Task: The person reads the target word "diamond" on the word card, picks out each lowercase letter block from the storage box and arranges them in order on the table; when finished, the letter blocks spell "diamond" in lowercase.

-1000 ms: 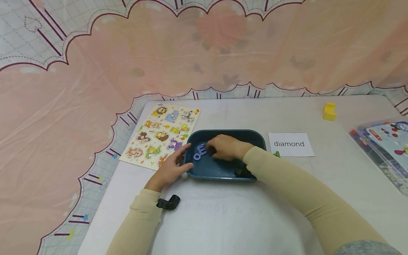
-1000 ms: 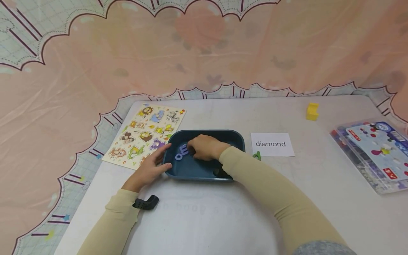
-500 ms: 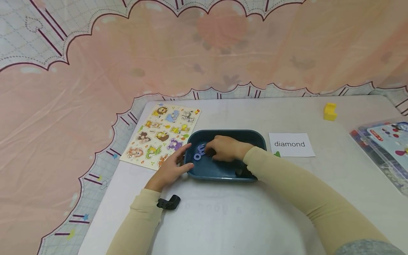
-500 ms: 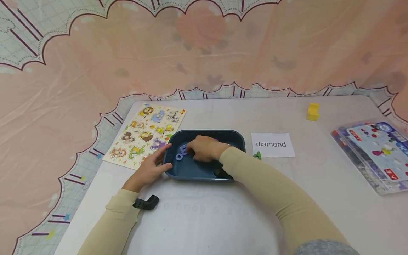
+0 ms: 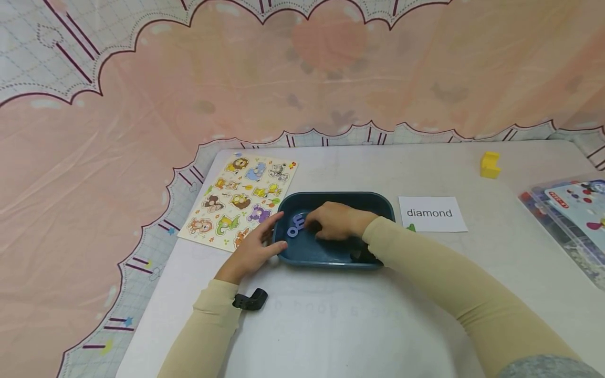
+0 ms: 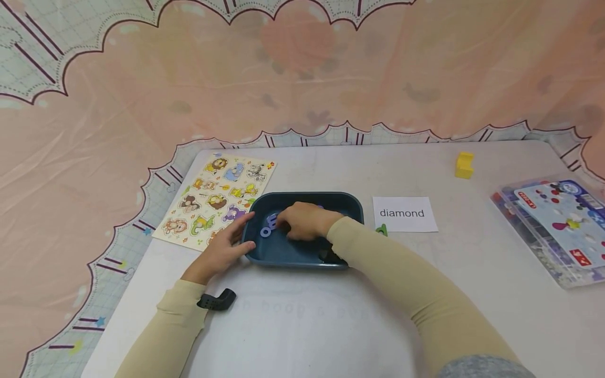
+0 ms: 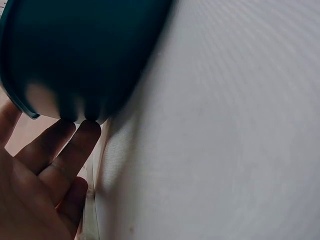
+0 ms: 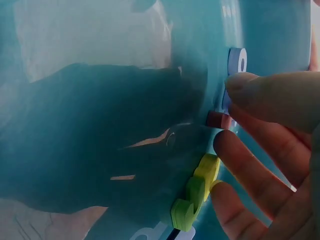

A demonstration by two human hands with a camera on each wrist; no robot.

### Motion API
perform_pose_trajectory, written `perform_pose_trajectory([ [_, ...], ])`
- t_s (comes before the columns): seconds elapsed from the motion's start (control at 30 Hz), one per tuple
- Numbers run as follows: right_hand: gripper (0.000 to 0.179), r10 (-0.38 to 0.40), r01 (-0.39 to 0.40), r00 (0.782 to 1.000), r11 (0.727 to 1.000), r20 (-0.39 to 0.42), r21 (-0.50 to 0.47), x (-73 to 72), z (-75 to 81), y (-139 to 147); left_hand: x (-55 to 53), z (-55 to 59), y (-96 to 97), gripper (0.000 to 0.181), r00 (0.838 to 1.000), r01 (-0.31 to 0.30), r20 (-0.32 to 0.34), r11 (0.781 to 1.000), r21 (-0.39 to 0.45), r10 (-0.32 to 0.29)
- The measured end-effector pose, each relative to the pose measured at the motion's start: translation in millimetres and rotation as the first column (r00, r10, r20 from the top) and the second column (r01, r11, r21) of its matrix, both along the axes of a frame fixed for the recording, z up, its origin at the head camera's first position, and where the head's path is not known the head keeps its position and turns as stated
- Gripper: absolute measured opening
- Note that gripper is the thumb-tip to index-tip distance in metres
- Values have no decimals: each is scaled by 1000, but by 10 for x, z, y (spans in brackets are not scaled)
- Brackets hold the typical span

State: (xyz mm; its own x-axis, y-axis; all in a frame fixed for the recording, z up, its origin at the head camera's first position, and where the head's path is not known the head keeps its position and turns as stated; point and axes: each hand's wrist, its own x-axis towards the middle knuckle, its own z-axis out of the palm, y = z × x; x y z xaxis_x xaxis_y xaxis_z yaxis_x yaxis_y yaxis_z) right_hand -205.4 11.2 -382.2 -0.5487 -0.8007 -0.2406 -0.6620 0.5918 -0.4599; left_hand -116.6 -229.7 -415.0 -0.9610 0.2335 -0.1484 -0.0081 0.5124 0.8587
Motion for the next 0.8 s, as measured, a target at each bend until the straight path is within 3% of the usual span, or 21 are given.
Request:
perform_pose_trajectory([
  [0.23,38,-8,7,999,999,-36,-31,-6,-28,11,-6,-21,1,72,1000,18,-18,1000,25,-17],
  [0.8,36,-30,31,995,999,-94,16,-8,-18,-9,-19,-26,-2,73,999,21,-26,1000,22,-21],
])
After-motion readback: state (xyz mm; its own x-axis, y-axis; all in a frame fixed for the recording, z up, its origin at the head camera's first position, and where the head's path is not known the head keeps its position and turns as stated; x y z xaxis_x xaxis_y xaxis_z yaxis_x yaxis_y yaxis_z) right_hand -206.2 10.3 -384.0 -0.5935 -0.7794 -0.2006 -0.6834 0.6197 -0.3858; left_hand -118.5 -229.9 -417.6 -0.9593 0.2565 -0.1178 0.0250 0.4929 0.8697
